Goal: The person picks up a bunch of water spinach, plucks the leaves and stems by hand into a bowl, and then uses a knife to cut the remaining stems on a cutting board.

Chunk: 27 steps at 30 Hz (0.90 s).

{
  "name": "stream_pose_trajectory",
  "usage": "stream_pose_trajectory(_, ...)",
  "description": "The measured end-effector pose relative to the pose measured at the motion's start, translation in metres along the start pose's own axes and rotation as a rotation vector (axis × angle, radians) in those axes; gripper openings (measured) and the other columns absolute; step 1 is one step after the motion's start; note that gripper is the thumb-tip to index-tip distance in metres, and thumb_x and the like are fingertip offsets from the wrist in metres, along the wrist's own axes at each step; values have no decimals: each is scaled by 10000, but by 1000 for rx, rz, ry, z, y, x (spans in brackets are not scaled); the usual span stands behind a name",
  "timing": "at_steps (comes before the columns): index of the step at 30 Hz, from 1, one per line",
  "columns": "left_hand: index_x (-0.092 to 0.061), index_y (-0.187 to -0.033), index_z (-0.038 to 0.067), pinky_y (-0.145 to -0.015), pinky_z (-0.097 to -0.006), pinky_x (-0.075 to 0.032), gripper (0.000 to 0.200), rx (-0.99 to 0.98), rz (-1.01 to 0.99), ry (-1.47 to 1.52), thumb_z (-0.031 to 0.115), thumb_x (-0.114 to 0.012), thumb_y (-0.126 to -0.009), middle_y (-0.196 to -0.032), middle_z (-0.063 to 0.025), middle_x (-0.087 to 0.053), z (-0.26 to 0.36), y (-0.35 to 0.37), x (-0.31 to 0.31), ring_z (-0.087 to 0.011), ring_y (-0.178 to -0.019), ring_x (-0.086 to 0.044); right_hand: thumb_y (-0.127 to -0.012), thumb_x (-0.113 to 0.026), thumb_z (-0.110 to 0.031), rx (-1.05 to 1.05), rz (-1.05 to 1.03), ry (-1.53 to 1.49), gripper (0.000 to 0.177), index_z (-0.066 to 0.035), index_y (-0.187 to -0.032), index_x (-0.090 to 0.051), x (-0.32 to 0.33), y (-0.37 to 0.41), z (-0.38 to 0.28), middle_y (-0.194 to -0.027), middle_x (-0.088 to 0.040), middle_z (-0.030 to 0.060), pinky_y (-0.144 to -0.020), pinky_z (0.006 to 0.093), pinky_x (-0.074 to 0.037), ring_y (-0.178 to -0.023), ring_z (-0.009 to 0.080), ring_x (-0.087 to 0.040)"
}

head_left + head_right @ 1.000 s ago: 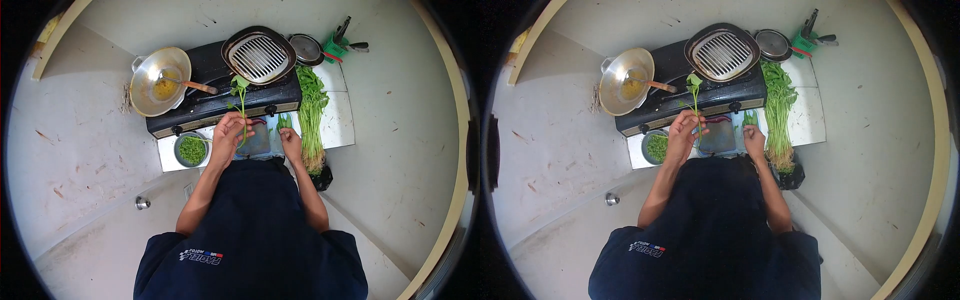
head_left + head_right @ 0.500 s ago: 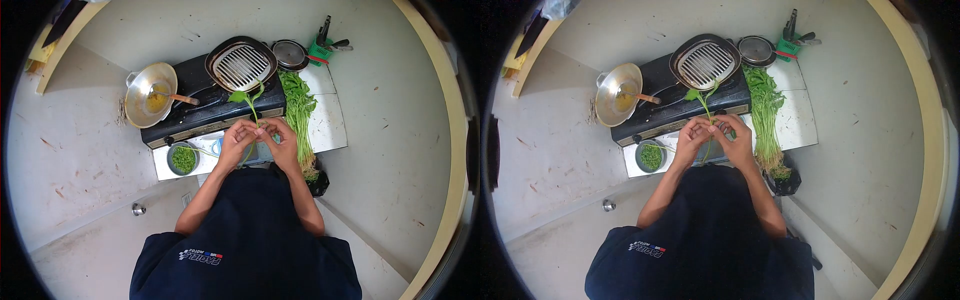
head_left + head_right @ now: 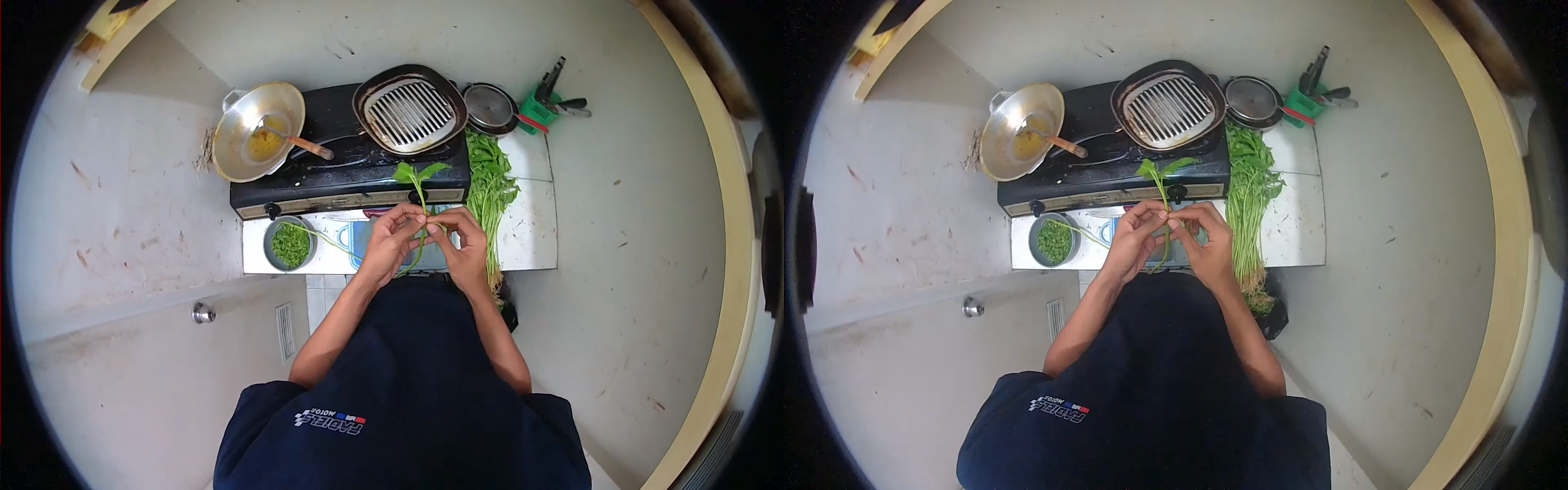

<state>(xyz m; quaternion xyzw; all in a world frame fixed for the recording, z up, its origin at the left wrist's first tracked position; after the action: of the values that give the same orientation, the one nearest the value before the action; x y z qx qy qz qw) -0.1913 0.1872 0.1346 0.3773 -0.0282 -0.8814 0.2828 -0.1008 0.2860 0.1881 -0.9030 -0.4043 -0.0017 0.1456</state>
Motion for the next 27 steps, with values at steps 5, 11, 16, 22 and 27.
stream_pose_trajectory(5,-619,-1122,52,-907,-324,-535,128,-11,38,41,123,-618,-1014,-1095,-32,-631,8,3,10,-121,-1022,-623,-848,-748,16,101,-25,95,148,-11,-993,-734,-15,-5,-15,-926,-654,98,-669,294,-485,-775,180,-617)
stream_pose_trajectory(11,-621,-1125,50,-899,-317,-528,126,-43,76,88,116,-607,-1019,-1079,-36,-642,11,5,22,-121,-1006,-627,-825,-744,51,148,-10,139,166,-7,-980,-736,-27,-5,-22,-919,-650,105,-664,302,-498,-768,189,-622)
stream_pose_trajectory(16,-619,-1108,58,-898,-316,-527,99,-50,84,150,102,-594,-1023,-1060,-34,-649,6,5,19,-121,-1006,-627,-823,-737,62,150,9,168,163,-3,-972,-736,-24,-2,-20,-912,-646,104,-668,302,-499,-775,189,-628)
stream_pose_trajectory(22,-614,-1097,69,-879,-309,-525,86,-34,98,185,109,-594,-1024,-1054,-30,-647,5,9,16,-111,-984,-620,-816,-731,78,152,1,204,170,5,-969,-732,-26,1,-29,-918,-643,116,-711,311,-517,-809,217,-653)
stream_pose_trajectory(27,-614,-1095,76,-855,-299,-520,87,36,131,270,122,-598,-1023,-1039,-18,-647,2,13,23,-99,-972,-610,-805,-728,89,187,-37,275,183,7,-968,-731,-37,1,-25,-931,-640,128,-735,326,-529,-827,248,-662)
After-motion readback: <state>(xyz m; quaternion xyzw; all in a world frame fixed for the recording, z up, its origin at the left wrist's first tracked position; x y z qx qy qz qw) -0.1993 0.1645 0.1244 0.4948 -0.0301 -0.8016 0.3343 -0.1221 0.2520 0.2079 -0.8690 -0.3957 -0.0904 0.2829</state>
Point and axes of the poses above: each hand's wrist, its own y-axis away from the middle knuckle, its own x-axis out of the back of the hand, z = x × y, the point moved 9 cm from there along -y, towards the middle knuckle
